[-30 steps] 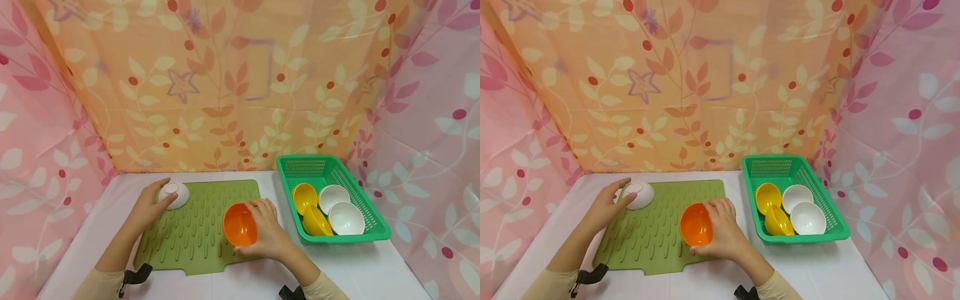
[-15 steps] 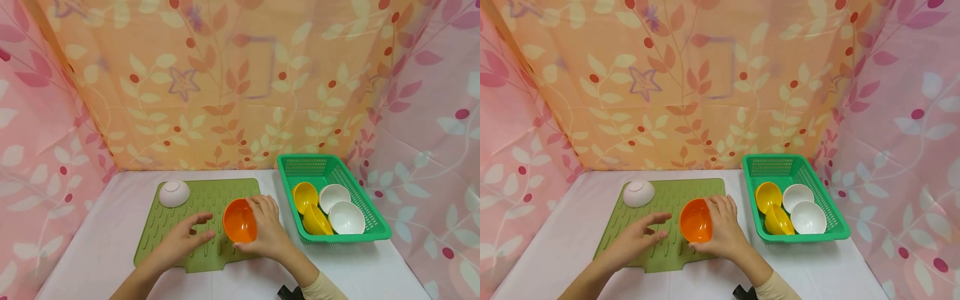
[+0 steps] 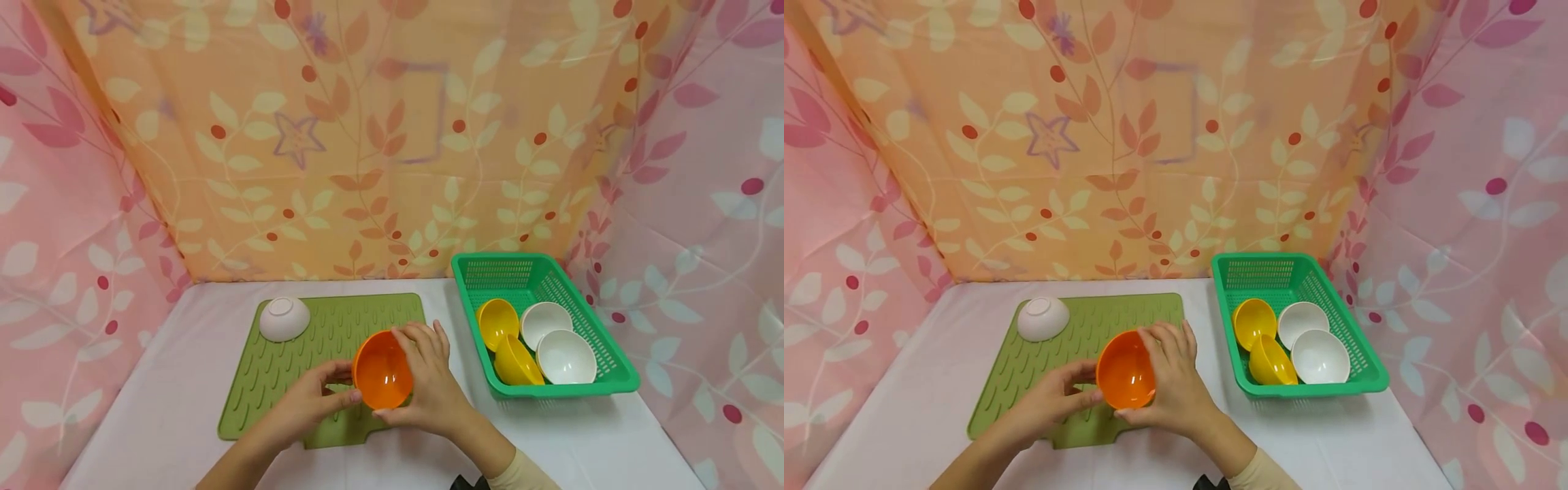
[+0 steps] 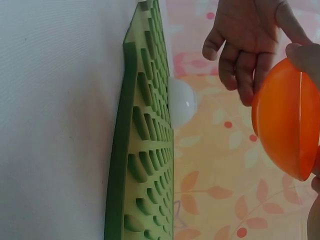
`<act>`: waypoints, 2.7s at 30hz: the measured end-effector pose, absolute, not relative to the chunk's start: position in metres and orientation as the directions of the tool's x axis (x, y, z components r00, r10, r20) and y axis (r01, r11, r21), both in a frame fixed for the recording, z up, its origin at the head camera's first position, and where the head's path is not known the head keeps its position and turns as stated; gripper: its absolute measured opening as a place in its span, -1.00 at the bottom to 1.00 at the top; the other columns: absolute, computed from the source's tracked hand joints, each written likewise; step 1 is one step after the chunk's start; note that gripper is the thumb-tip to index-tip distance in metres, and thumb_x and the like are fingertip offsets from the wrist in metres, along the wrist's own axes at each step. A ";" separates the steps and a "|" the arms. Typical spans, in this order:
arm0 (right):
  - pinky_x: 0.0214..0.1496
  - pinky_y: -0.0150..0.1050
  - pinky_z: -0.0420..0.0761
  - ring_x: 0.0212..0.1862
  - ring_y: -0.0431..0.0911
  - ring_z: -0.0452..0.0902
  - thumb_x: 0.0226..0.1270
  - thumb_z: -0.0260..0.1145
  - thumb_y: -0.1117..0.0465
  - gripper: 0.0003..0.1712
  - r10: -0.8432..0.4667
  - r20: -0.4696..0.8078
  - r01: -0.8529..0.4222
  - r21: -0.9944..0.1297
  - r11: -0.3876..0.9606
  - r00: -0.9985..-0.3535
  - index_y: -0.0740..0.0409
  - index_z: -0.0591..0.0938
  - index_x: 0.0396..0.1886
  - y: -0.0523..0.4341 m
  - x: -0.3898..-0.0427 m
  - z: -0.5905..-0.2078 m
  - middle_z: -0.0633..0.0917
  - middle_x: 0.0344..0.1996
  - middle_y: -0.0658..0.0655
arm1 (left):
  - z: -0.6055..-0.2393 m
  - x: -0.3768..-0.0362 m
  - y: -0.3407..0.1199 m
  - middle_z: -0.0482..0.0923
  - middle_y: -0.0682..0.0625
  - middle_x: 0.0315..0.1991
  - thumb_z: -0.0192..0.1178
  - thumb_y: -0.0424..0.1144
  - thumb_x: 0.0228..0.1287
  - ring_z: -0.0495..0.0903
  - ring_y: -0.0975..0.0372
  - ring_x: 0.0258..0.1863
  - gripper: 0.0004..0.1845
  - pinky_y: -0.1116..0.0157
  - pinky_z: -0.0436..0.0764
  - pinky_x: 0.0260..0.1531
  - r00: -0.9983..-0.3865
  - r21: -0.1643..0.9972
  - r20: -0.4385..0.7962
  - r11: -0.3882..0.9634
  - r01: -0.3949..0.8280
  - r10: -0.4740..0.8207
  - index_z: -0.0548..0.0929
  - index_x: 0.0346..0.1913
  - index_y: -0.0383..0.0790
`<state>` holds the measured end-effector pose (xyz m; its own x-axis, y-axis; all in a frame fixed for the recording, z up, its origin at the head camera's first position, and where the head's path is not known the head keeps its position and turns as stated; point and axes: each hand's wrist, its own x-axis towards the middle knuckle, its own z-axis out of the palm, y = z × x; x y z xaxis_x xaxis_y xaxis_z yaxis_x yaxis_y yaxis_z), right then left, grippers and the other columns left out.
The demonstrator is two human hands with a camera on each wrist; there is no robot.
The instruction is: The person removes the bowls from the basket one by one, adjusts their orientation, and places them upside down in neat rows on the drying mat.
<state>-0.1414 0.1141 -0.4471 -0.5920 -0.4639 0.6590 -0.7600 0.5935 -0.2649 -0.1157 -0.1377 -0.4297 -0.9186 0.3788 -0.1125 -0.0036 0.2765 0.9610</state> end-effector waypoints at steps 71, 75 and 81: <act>0.53 0.32 0.09 0.54 -0.05 0.20 0.04 0.63 -0.21 0.12 -0.459 0.353 -0.389 -0.921 -0.018 -0.815 -0.09 0.30 0.55 0.121 -0.138 -0.441 0.40 0.48 0.00 | -0.417 -0.113 -0.149 0.48 0.20 0.27 0.66 0.03 -0.10 0.42 0.20 0.29 -0.02 -0.03 0.42 0.27 -0.921 0.884 0.187 0.352 0.309 0.341 0.39 0.44 0.27; 0.44 0.47 0.12 0.53 -0.02 0.20 -0.08 0.67 -0.24 0.11 -0.403 0.398 -0.482 -0.867 0.128 -0.824 -0.17 0.38 0.49 0.121 -0.137 -0.436 0.41 0.45 -0.05 | -0.415 -0.113 -0.152 0.48 0.21 0.26 0.67 0.09 -0.13 0.41 0.21 0.29 0.00 -0.05 0.41 0.25 -0.922 0.860 0.213 0.386 0.334 0.322 0.39 0.44 0.26; 0.41 0.41 0.26 0.53 -0.01 0.21 -0.16 0.75 -0.06 0.09 -0.403 0.408 -0.526 -0.814 0.246 -0.819 -0.24 0.43 0.45 0.122 -0.138 -0.435 0.40 0.45 -0.08 | -0.414 -0.113 -0.154 0.42 0.18 0.28 0.68 0.13 -0.20 0.37 0.13 0.32 0.02 -0.23 0.36 0.28 -0.930 0.839 0.207 0.434 0.328 0.304 0.39 0.42 0.28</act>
